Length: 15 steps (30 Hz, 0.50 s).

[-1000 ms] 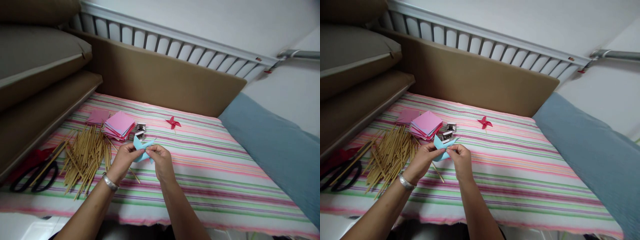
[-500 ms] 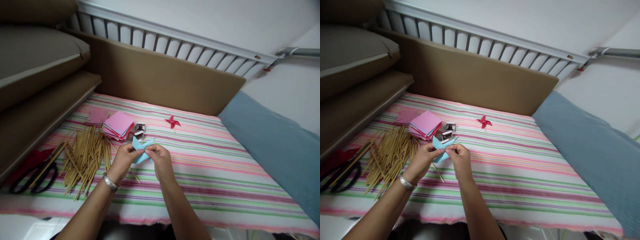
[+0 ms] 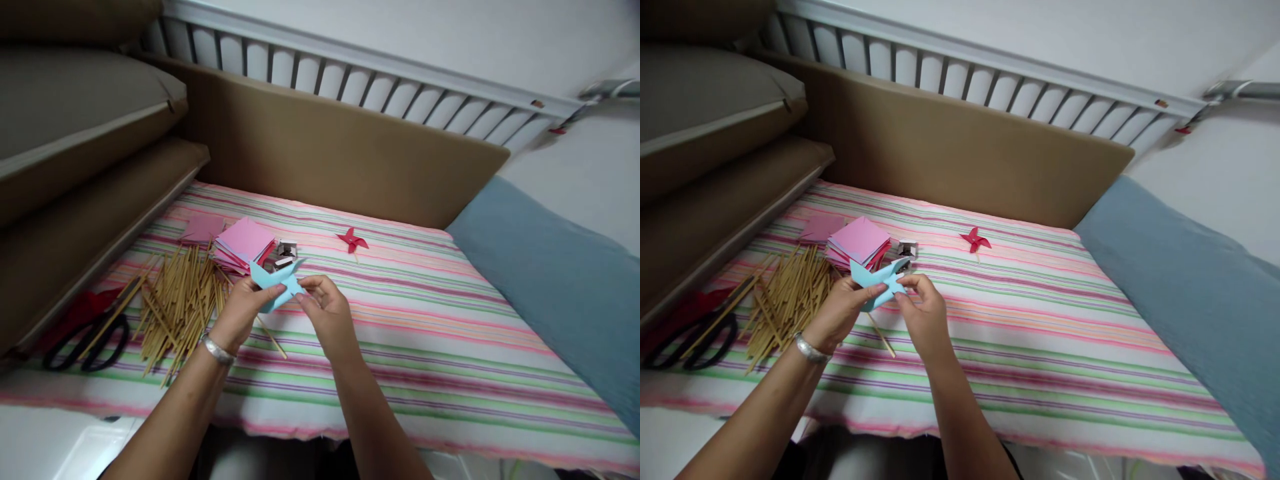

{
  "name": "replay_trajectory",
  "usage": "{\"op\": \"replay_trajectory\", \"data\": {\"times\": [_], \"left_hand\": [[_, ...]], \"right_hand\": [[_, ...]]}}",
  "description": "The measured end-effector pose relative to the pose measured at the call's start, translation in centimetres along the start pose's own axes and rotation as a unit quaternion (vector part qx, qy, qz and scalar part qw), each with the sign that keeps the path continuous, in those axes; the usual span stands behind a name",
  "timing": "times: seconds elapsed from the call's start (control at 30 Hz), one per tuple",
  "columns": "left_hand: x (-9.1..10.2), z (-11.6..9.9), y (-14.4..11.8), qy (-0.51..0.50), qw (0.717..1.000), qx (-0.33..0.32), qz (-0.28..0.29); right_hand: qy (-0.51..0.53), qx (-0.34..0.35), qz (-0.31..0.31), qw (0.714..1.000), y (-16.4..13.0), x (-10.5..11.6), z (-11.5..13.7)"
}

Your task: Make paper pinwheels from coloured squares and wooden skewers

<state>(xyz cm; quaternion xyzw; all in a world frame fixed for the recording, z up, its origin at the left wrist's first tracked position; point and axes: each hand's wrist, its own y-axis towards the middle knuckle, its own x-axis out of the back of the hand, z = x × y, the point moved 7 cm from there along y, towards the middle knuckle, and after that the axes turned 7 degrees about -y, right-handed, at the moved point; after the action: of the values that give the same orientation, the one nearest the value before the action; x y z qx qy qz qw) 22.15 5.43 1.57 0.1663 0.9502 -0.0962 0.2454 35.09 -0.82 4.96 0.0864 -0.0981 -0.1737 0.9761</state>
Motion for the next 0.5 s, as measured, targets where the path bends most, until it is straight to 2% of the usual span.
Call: {"op": "replay_trajectory", "data": {"times": [0.13,0.23,0.3,0.4,0.47,0.5], "left_hand": [[2.1,-2.3,0.3,-0.012,0.998,-0.045,-0.03],[3.2,-3.1,0.4,-0.015,0.997,-0.058,-0.049],[3.4,-3.1,0.4,-0.011,0.997,-0.058,-0.052],[3.4,-2.7,0.5,-0.014,0.998,-0.054,-0.043],[3.5,-2.5,0.6,-0.015,0.998,-0.053,-0.037],[3.5,-2.4,0.6,-0.014,0.998,-0.053,-0.035]], "right_hand": [[-0.023,-0.021,-0.029,0.999,0.3,0.1,-2.0],[-0.148,-0.037,0.024,0.988,-0.1,-2.2,-4.8],[-0.264,-0.028,0.079,0.961,-0.7,-4.4,-6.3],[-0.426,-0.016,0.137,0.894,-1.9,-7.0,-7.7],[-0.484,-0.028,0.16,0.86,-2.3,-7.8,-8.3],[-0.493,-0.036,0.168,0.853,-2.3,-7.9,-8.5]]}}
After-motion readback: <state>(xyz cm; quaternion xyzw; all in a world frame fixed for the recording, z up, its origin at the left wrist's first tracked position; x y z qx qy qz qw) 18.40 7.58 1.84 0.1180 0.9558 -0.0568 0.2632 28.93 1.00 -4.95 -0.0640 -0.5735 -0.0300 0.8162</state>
